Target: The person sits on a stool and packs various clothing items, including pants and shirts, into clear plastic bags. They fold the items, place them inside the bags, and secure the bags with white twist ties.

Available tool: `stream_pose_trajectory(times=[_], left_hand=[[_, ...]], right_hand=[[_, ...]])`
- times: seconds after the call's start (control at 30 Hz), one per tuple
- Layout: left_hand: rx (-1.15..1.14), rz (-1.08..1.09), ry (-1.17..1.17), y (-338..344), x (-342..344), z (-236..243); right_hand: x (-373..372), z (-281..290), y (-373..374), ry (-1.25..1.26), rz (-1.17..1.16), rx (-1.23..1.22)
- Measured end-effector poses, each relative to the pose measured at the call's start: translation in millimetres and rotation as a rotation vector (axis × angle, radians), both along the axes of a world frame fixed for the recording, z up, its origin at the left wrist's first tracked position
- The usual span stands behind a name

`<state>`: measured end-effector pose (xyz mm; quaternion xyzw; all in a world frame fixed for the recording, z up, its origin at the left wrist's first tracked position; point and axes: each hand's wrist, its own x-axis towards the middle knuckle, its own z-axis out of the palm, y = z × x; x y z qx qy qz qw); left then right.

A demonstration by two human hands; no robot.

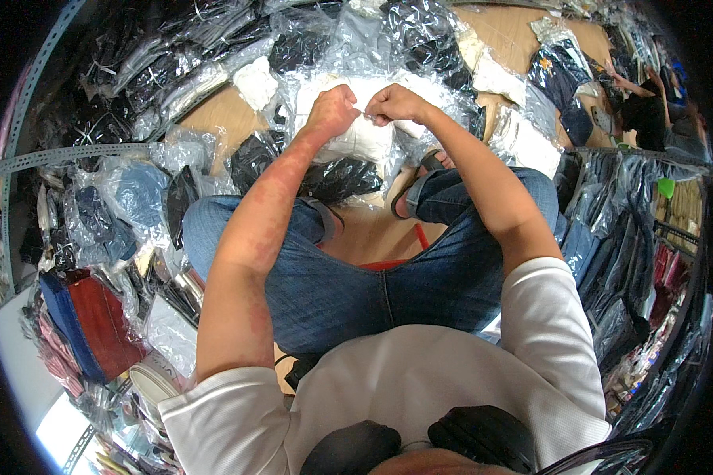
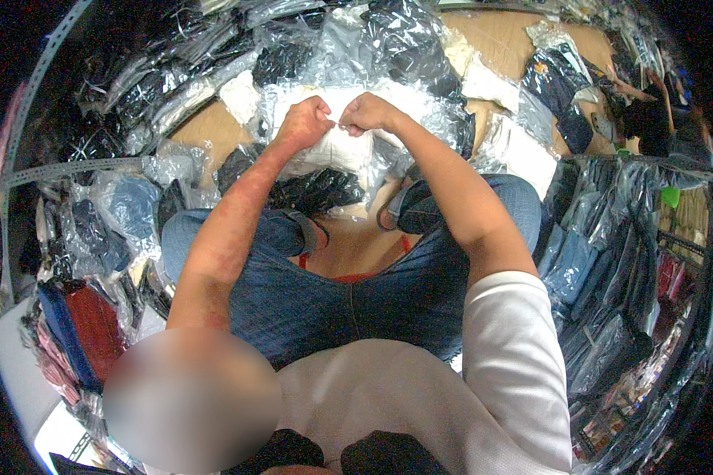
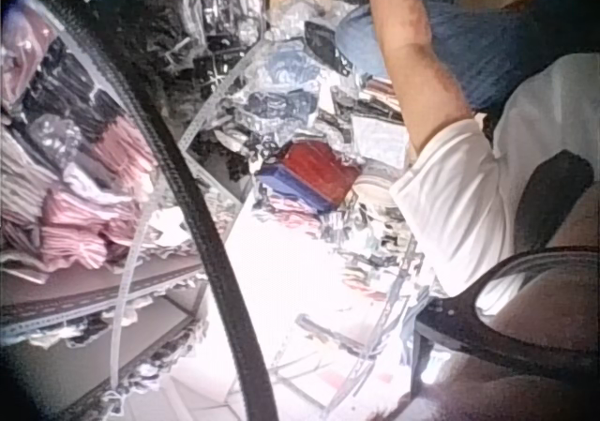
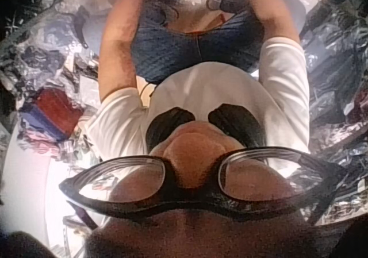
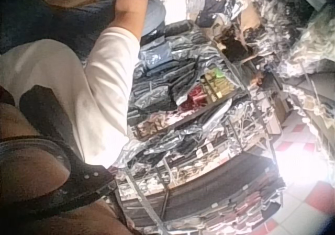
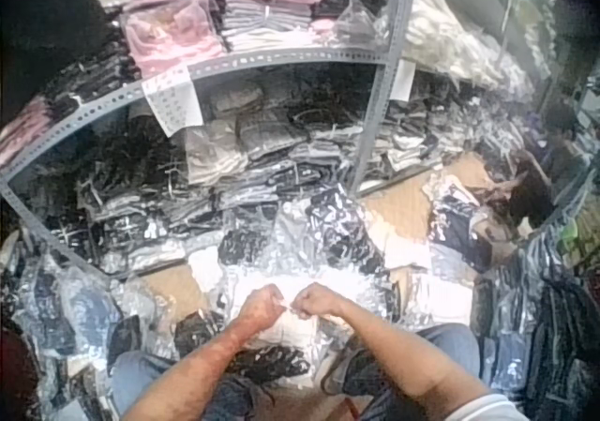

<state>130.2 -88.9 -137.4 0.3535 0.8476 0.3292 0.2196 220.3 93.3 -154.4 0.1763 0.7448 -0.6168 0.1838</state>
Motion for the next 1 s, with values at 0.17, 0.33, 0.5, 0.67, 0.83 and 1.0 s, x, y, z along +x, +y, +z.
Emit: stream_pose_trajectory(times=[0.17, 0.33, 0.5, 0.67, 0.83, 1.0], left_hand=[[0.066, -0.063, 0.465, 3, 6, 13], [-0.243, -0.055, 0.206, 11, 18, 42], [-0.236, -0.051, 0.168, 10, 24, 29], [-0.127, -0.009, 0.129, 9, 28, 10], [-0.096, 0.034, 0.06, 12, 25, 10], [-0.071, 0.068, 0.039, 16, 22, 10]], right_hand=[[-4, 3, 10, 0.066, 0.081, 0.078], [-3, 7, 11, 0.05, 0.031, 0.032], [-2, 8, 10, 0.03, 0.001, -0.008], [-4, 12, 10, -0.052, 0.057, -0.022], [-8, 30, 12, 0.119, 0.218, 0.268], [-10, 39, 9, 0.447, 0.399, 0.717]])
